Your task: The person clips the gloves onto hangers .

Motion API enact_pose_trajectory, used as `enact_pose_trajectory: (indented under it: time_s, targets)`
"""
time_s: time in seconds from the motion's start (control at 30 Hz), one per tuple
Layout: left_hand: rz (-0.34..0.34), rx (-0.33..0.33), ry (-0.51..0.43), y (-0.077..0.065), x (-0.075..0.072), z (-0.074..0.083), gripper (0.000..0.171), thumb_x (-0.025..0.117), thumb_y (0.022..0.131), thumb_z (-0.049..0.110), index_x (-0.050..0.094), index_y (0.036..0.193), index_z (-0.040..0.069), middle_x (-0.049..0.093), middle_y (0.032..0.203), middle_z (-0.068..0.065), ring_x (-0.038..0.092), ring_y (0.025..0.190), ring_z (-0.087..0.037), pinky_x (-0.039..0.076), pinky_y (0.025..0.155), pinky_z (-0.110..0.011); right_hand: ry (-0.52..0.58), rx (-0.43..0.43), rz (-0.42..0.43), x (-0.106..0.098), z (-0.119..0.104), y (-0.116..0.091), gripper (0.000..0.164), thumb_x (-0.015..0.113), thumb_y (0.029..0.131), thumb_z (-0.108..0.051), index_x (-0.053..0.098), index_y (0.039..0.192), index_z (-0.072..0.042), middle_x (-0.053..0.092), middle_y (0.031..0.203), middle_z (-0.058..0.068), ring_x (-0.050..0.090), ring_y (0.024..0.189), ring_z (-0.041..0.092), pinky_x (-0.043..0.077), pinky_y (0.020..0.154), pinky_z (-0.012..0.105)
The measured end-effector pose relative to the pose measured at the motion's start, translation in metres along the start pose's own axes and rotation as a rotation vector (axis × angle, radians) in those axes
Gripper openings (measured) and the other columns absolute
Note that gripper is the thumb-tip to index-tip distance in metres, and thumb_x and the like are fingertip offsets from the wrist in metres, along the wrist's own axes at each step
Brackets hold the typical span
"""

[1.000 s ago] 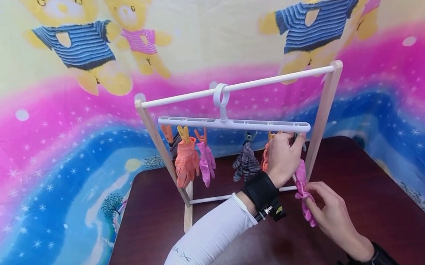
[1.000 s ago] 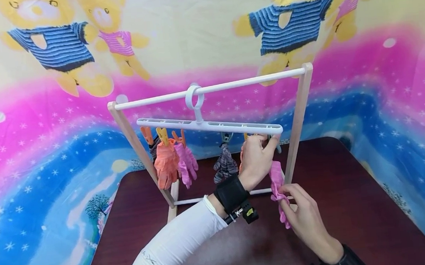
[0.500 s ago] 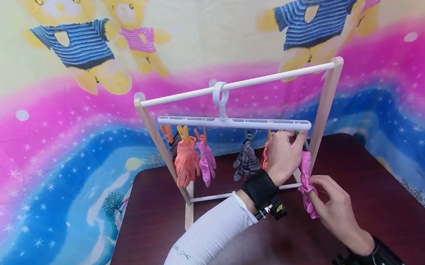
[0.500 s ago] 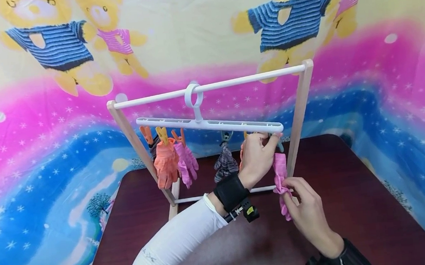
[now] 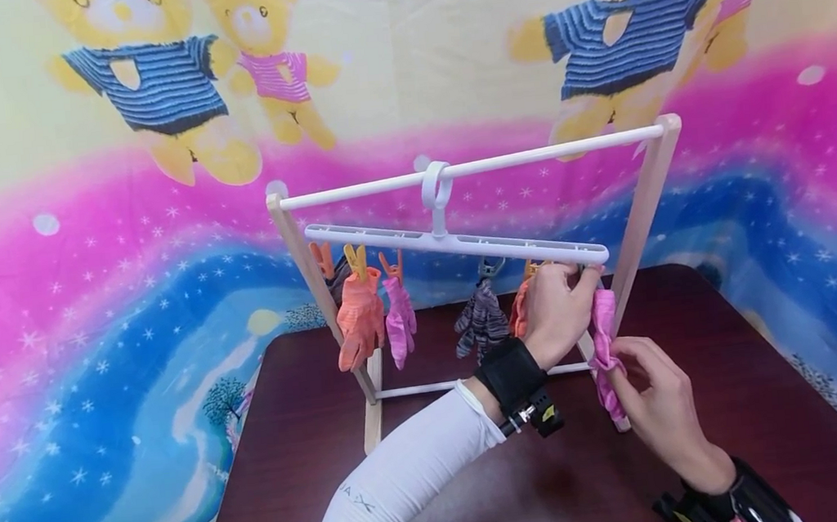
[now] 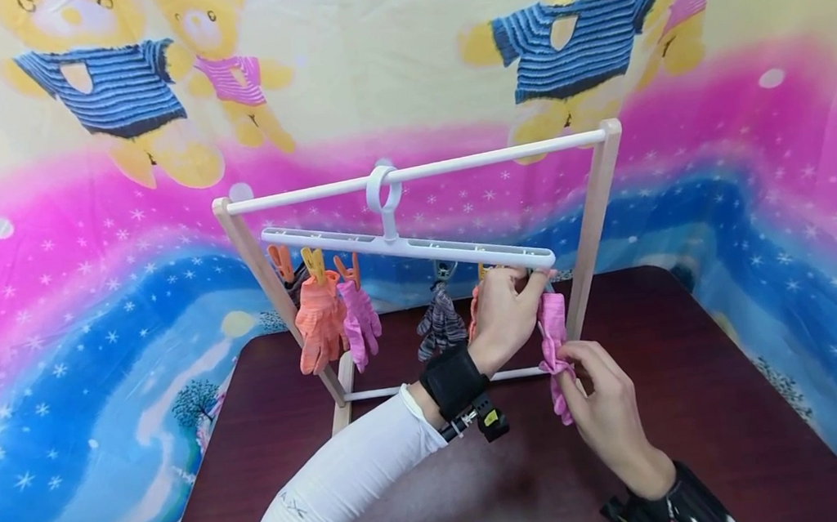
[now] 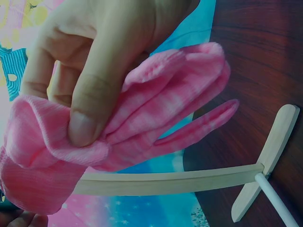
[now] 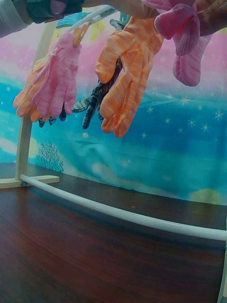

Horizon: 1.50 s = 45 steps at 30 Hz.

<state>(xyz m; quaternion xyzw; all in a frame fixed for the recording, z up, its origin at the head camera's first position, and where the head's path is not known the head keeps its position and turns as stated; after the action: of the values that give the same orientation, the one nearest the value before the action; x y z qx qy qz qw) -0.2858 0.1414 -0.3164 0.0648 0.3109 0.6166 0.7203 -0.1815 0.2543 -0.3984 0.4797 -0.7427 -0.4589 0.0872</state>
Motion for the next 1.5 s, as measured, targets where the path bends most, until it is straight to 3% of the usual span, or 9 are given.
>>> enact_pose_trajectory:
  time_s: [0.17,0.37,0.63,0.9,1.07,1.2,1.5]
  targets:
    - [-0.006,-0.004,-0.001,-0.001,0.001,-0.001,0.044,0.061,0.099,0.029,0.057,0.059,0.012,0.036,0.051,0.008,0.032,0.049,-0.004,0.024,0.047,-0.017,0.003,0.000,0.007,0.000,-0.001,0.004,0.034,0.070,0.073,0.026,0.068,0.102,0.008,0.064,0.098,0.016,0.057,0.096,-0.012,0.047,0.088,0.002]
    - [-0.007,-0.026,-0.006,-0.002,0.000,-0.003,0.045,0.061,0.100,0.031,0.058,0.059,0.013,0.038,0.052,0.008,0.035,0.050,-0.004,0.025,0.047,-0.018,0.020,-0.048,0.053,-0.002,-0.002,0.010,0.038,0.070,0.067,0.031,0.067,0.100,0.012,0.065,0.099,0.010,0.058,0.096,-0.011,0.047,0.087,0.002]
    - [-0.024,-0.034,-0.061,0.001,-0.004,-0.002,0.034,0.062,0.100,0.029,0.076,0.078,0.008,0.041,0.052,0.007,0.032,0.048,-0.003,0.022,0.046,-0.017,-0.021,0.014,0.019,-0.002,0.002,0.001,0.034,0.070,0.072,0.028,0.067,0.101,0.009,0.064,0.097,0.011,0.056,0.096,-0.015,0.046,0.089,0.001]
    - [-0.015,-0.038,-0.130,0.004,-0.009,-0.003,0.033,0.061,0.101,0.028,0.077,0.083,0.006,0.036,0.052,0.007,0.030,0.048,-0.004,0.022,0.049,-0.019,-0.011,0.030,0.050,-0.006,0.008,-0.005,0.035,0.068,0.073,0.028,0.068,0.103,0.009,0.063,0.100,0.002,0.056,0.094,-0.012,0.046,0.088,0.001]
    - [-0.025,-0.035,-0.142,0.004,-0.007,-0.003,0.037,0.061,0.101,0.027,0.070,0.072,0.006,0.034,0.053,0.007,0.031,0.049,-0.003,0.023,0.049,-0.018,0.007,-0.027,0.094,-0.006,0.007,-0.002,0.040,0.067,0.068,0.032,0.068,0.101,0.010,0.064,0.097,0.015,0.057,0.095,-0.010,0.046,0.087,0.001]
    - [-0.020,-0.036,-0.129,0.003,-0.007,-0.003,0.042,0.062,0.100,0.028,0.062,0.063,0.008,0.035,0.052,0.008,0.031,0.048,-0.002,0.024,0.049,-0.018,0.015,-0.049,0.104,-0.004,0.005,0.002,0.032,0.066,0.073,0.029,0.066,0.100,0.013,0.063,0.095,0.019,0.056,0.094,-0.009,0.046,0.087,0.001]
    - [-0.022,-0.042,-0.120,0.002,-0.006,-0.005,0.033,0.062,0.100,0.028,0.075,0.078,0.008,0.039,0.052,0.008,0.031,0.047,-0.001,0.023,0.047,-0.018,0.005,-0.070,0.121,-0.005,0.003,0.011,0.038,0.066,0.066,0.034,0.066,0.099,0.014,0.063,0.095,0.018,0.056,0.096,-0.012,0.046,0.085,0.001]
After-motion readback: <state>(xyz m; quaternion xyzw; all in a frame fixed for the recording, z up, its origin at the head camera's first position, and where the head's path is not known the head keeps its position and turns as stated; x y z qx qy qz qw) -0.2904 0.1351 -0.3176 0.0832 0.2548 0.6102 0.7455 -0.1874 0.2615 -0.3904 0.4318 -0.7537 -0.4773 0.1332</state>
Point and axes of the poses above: each hand's wrist, its own y-axis towards the middle knuckle, its own x-axis out of the palm, z = x × y, the point moved 6 cm from there along y, towards the middle knuckle
